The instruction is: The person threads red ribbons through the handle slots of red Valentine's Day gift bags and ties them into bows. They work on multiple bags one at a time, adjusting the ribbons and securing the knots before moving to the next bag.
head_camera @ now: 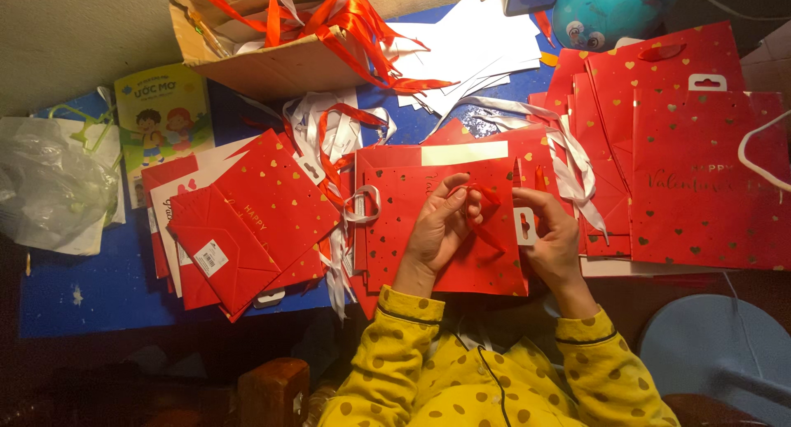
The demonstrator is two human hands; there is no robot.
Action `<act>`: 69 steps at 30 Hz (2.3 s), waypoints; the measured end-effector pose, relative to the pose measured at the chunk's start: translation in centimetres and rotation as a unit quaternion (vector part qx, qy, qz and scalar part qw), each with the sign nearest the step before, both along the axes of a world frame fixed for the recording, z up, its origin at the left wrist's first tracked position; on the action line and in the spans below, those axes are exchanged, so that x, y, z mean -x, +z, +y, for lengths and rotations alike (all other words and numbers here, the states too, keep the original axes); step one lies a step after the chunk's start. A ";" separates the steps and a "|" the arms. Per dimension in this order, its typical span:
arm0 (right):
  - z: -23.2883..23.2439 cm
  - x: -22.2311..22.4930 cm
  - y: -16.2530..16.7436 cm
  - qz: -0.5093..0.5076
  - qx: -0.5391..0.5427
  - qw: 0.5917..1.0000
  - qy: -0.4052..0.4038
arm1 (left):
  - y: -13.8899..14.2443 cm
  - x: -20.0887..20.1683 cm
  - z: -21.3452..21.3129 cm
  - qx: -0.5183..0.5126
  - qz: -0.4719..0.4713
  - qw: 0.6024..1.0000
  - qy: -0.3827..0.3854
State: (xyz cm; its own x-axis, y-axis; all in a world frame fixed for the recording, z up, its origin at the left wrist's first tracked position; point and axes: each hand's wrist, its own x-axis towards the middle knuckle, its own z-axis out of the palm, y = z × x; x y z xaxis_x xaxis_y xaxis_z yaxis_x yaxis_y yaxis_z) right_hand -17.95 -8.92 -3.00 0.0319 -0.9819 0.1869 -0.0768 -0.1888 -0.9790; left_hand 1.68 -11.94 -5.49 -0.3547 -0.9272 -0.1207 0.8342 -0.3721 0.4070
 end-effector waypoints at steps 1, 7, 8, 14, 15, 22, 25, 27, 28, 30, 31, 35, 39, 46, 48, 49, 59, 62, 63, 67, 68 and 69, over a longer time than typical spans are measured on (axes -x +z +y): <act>0.0 0.1 -0.1 -0.013 0.000 1.000 0.001 | 0.0 0.0 0.0 0.002 -0.003 1.000 0.001; 0.3 0.7 -0.8 -0.047 0.010 0.999 0.005 | -0.1 0.0 0.0 0.000 -0.007 1.000 0.001; 0.3 0.7 -0.8 -0.040 0.028 0.999 0.007 | -0.1 0.0 0.0 -0.001 -0.009 1.000 0.000; 0.4 1.2 -1.0 -0.061 0.013 0.997 0.037 | -0.1 0.0 0.1 -0.003 -0.017 1.000 -0.001; 0.4 1.2 -1.0 -0.067 0.013 0.997 0.038 | -0.1 0.1 0.1 -0.003 -0.017 1.000 -0.001; 0.5 1.6 -0.2 -0.031 0.003 0.999 0.033 | 0.1 0.1 0.2 -0.013 -0.023 1.000 -0.002; 0.4 1.5 0.2 -0.027 0.000 0.999 0.044 | 0.1 0.1 0.2 -0.010 -0.024 1.000 0.000; 0.4 1.5 0.4 -0.042 -0.025 0.998 0.049 | 0.1 0.1 0.2 -0.006 -0.025 1.000 0.001; 0.4 1.4 0.4 -0.052 -0.044 0.996 0.049 | 0.1 0.1 0.2 -0.003 -0.026 1.000 0.002; 0.4 1.3 0.4 -0.060 -0.061 0.995 0.049 | 0.1 0.1 0.2 -0.005 -0.030 1.000 0.001; 0.3 1.2 0.3 -0.058 -0.059 0.995 0.049 | 0.0 0.1 0.2 -0.006 -0.032 0.999 0.001; 0.1 0.8 -0.3 -0.012 0.020 0.999 0.049 | -0.1 0.0 0.2 -0.012 -0.039 0.999 0.001; 0.1 0.5 -0.8 -0.060 0.017 0.997 0.034 | -0.3 0.0 0.2 -0.005 -0.029 1.000 -0.001; 0.6 0.4 -0.5 -0.136 -0.043 0.986 -0.089 | 0.0 -0.1 0.4 0.002 -0.021 1.000 -0.018; 0.4 0.2 -0.4 -0.171 -0.005 0.981 -0.092 | 0.2 0.0 0.7 0.004 -0.054 0.997 -0.056; 0.2 0.1 -0.4 -0.191 0.001 0.978 -0.086 | 0.3 0.1 0.8 0.004 -0.069 0.995 -0.075; 0.1 0.1 0.7 -0.177 -0.031 0.981 -0.076 | 0.3 1.0 0.9 0.034 -0.156 0.986 -0.043; 0.2 0.2 0.6 -0.115 -0.032 0.990 -0.076 | -0.1 1.3 1.0 0.076 -0.203 0.976 -0.032; 0.1 0.3 0.5 -0.089 -0.010 0.994 -0.061 | -0.2 1.4 1.0 0.073 -0.198 0.977 -0.031; -0.1 0.5 -0.2 -0.020 0.007 1.000 0.009 | -0.5 1.2 0.8 0.053 -0.150 0.987 -0.034; -0.1 0.6 -0.4 -0.012 -0.006 1.000 0.027 | -0.5 1.1 0.8 0.049 -0.139 0.989 -0.033; 0.0 0.6 -0.6 -0.009 -0.058 0.998 0.025 | -0.5 1.1 0.8 0.044 -0.128 0.990 -0.033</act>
